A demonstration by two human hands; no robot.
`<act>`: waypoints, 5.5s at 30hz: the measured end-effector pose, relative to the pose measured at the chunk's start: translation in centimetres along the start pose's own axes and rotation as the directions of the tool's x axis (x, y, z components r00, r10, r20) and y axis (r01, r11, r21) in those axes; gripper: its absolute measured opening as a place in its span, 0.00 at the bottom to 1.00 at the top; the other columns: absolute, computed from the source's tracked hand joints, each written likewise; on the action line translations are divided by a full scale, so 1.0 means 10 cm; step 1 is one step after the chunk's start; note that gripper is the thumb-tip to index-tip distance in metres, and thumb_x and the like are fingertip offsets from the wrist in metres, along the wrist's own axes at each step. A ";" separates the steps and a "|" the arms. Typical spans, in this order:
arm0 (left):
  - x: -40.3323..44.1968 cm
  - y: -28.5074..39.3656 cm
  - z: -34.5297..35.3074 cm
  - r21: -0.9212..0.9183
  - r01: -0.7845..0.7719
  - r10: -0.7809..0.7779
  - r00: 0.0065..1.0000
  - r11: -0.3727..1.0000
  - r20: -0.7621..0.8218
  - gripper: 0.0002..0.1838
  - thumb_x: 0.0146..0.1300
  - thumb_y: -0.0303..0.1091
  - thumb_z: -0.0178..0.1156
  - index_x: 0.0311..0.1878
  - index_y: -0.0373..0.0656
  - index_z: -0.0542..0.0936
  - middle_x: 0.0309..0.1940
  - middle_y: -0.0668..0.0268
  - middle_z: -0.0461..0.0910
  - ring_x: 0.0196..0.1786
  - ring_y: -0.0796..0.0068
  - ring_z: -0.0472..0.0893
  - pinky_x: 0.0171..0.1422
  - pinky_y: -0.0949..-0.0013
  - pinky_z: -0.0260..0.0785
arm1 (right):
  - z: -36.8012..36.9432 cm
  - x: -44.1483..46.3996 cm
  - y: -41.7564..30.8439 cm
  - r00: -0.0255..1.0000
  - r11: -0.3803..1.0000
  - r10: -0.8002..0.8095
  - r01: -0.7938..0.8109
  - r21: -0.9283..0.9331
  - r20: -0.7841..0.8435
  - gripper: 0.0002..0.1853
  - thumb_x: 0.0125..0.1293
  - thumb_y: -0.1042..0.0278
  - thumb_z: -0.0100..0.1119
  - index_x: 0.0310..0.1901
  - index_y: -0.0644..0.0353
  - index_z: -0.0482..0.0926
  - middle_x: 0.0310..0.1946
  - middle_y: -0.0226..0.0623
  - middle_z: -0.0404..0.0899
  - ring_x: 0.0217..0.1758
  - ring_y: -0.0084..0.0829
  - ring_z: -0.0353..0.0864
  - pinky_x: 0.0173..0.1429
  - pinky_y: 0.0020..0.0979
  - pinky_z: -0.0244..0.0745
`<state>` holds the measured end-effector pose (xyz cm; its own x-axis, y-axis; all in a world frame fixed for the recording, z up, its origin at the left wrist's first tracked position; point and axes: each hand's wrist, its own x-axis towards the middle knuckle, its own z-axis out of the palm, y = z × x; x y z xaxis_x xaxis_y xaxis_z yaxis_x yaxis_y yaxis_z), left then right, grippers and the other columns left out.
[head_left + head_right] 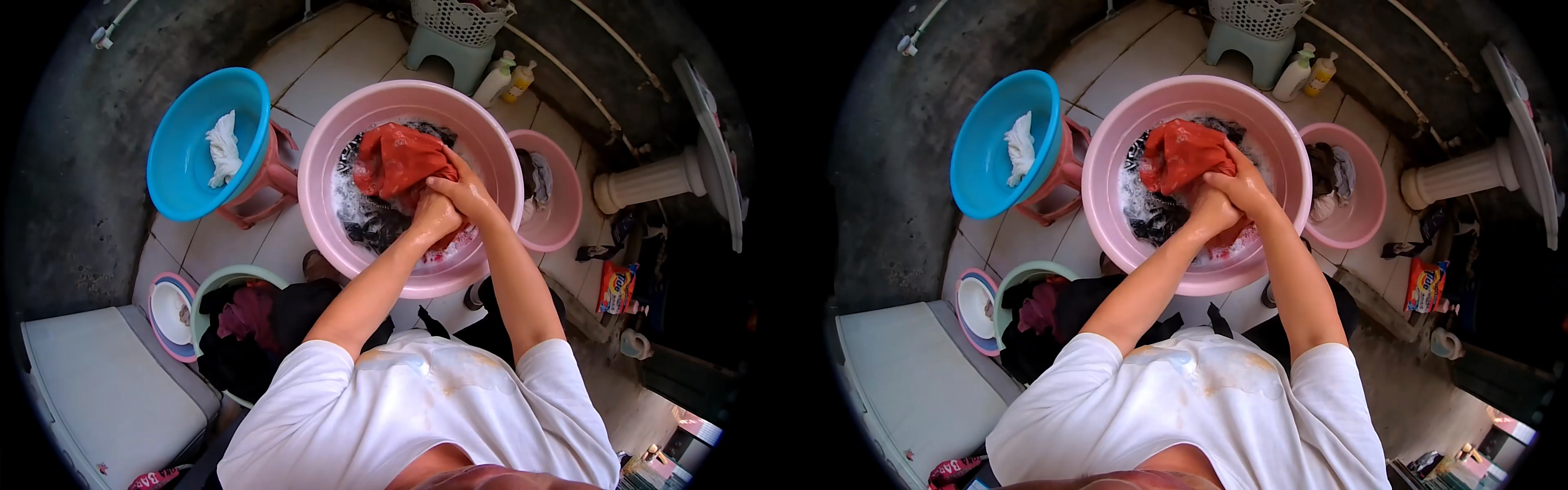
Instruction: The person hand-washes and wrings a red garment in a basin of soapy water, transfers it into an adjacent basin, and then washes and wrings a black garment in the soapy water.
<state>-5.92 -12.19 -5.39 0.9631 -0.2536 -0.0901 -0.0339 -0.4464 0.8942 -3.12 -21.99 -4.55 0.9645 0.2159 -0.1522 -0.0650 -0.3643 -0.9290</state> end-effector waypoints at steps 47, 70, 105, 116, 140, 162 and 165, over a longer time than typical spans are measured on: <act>0.08 -0.46 -0.76 -0.906 0.366 -0.033 0.924 -0.215 0.381 0.30 0.64 0.51 0.40 0.54 0.29 0.67 0.45 0.44 0.74 0.43 0.53 0.77 0.49 0.63 0.71 | 0.51 -0.49 -0.71 0.798 0.701 -0.583 0.589 -0.402 0.153 0.23 0.42 0.77 0.62 0.46 0.55 0.77 0.35 0.38 0.75 0.40 0.42 0.75 0.45 0.38 0.71; 0.11 0.14 -0.51 -0.957 -0.117 -0.354 0.911 0.266 -0.210 0.12 0.55 0.27 0.54 0.43 0.37 0.74 0.42 0.62 0.77 0.44 0.70 0.77 0.50 0.67 0.69 | -0.42 0.01 -0.41 0.996 0.983 -0.061 0.050 0.174 0.058 0.38 0.61 0.48 0.49 0.67 0.62 0.51 0.62 0.48 0.60 0.66 0.37 0.58 0.68 0.31 0.50; 0.01 0.22 -1.10 -0.916 0.021 -0.091 0.994 -0.402 0.063 0.19 0.66 0.43 0.39 0.52 0.41 0.68 0.47 0.58 0.73 0.47 0.61 0.75 0.52 0.57 0.68 | 0.40 0.15 -0.08 0.961 0.961 -0.274 0.271 0.062 0.045 0.38 0.44 0.55 0.69 0.57 0.58 0.65 0.49 0.43 0.73 0.53 0.43 0.71 0.55 0.36 0.65; 0.42 -1.01 -0.56 0.166 0.501 -0.335 0.754 0.849 -0.565 0.17 0.48 0.29 0.53 0.44 0.37 0.71 0.42 0.43 0.72 0.46 0.43 0.72 0.53 0.53 0.64 | 0.52 0.51 1.13 0.999 0.581 -0.033 0.016 -0.814 -0.003 0.12 0.57 0.59 0.49 0.36 0.58 0.74 0.32 0.41 0.80 0.37 0.41 0.80 0.44 0.44 0.70; 0.14 -0.44 -1.21 -0.643 0.525 -0.658 0.752 0.558 0.043 0.33 0.56 0.60 0.47 0.35 0.30 0.78 0.32 0.51 0.79 0.34 0.57 0.79 0.36 0.63 0.71 | -0.34 0.29 -0.96 0.778 0.407 -0.539 0.577 -0.708 0.323 0.33 0.44 0.82 0.51 0.57 0.51 0.69 0.38 0.39 0.76 0.45 0.43 0.72 0.48 0.39 0.67; 0.19 -0.24 -0.33 -0.857 0.017 0.061 0.998 -0.515 -0.016 0.35 0.60 0.63 0.40 0.59 0.44 0.66 0.58 0.56 0.66 0.59 0.56 0.67 0.64 0.54 0.59 | 0.02 -0.66 -0.65 0.923 0.929 -0.300 0.225 -0.294 -0.241 0.35 0.52 0.72 0.62 0.63 0.58 0.60 0.57 0.42 0.67 0.59 0.34 0.68 0.60 0.31 0.64; 0.16 -0.20 -0.34 -0.847 0.008 0.044 0.999 -0.532 -0.019 0.34 0.60 0.63 0.42 0.57 0.43 0.67 0.55 0.57 0.69 0.56 0.57 0.70 0.61 0.55 0.62 | 0.16 -0.66 -0.57 0.967 0.585 0.227 -0.043 0.810 -0.112 0.31 0.56 0.72 0.58 0.63 0.57 0.60 0.58 0.37 0.66 0.58 0.31 0.69 0.60 0.32 0.65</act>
<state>-3.43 -8.80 -5.84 0.9654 -0.2572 -0.0420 0.2517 0.9621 -0.1053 -9.49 -19.83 1.22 0.9470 0.0246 -0.3204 -0.2873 0.5114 -0.8099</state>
